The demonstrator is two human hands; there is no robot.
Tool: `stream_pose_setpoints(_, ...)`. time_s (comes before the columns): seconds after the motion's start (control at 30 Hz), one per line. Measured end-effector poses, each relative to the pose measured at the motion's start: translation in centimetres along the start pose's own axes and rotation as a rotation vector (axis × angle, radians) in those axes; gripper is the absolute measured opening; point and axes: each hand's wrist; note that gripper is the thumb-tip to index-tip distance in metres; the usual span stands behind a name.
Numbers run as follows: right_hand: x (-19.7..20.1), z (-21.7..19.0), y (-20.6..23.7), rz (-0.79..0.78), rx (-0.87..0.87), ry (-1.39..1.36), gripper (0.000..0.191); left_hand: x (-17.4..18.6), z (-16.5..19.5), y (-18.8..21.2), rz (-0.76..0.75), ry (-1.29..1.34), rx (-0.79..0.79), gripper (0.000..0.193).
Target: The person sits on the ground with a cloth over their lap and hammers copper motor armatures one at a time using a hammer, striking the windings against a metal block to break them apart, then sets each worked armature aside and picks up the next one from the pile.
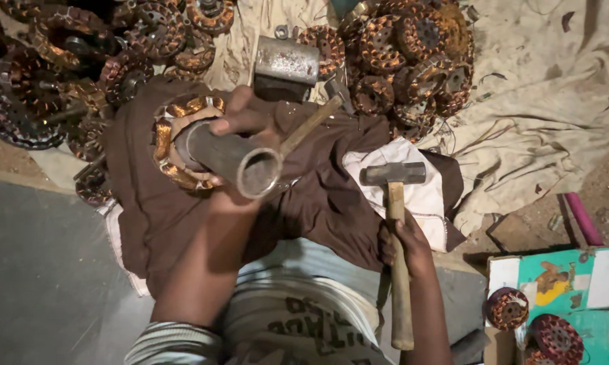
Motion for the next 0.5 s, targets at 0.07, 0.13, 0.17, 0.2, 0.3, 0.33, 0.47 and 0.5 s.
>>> stream_pose_setpoints(0.07,-0.2,-0.1,0.1,-0.013,0.020,0.010,0.040,-0.3,0.4,0.1,0.017,-0.064,-0.059,0.042)
stream_pose_setpoints(0.13,-0.4,-0.2,0.1,0.025,0.004,0.021,0.041,-0.6,0.6,0.2,0.037,-0.122,-0.120,0.039)
stream_pose_setpoints(0.17,-0.5,-0.2,0.2,0.043,-0.006,0.025,0.042,-0.8,0.7,0.3,0.046,-0.147,-0.145,0.037)
stream_pose_setpoints(0.2,-0.6,-0.3,0.2,0.028,-0.001,0.018,0.045,-1.0,0.8,0.3,0.055,-0.175,-0.172,0.035)
stream_pose_setpoints(0.3,-0.7,-0.4,0.1,-0.014,0.012,-0.005,0.051,-1.5,0.8,0.4,0.054,-0.222,-0.212,0.031)
stream_pose_setpoints(0.33,-0.7,-0.4,0.1,-0.026,0.013,-0.016,0.051,-1.5,0.8,0.5,0.045,-0.222,-0.228,0.030)
stream_pose_setpoints(0.47,-0.4,-0.2,-0.1,-0.004,0.002,-0.033,0.051,-1.3,0.7,0.7,0.077,-0.352,-0.302,0.027)
stream_pose_setpoints(0.5,-0.2,-0.2,-0.1,0.000,0.001,-0.021,0.051,-1.1,0.7,0.7,0.040,-0.328,-0.311,0.023)
Point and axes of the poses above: each hand's wrist, its own y-axis away from the middle knuckle, its own x-axis out of the back of the hand, z = x × y, and after that the axes turned 7 degrees about x, right-handed
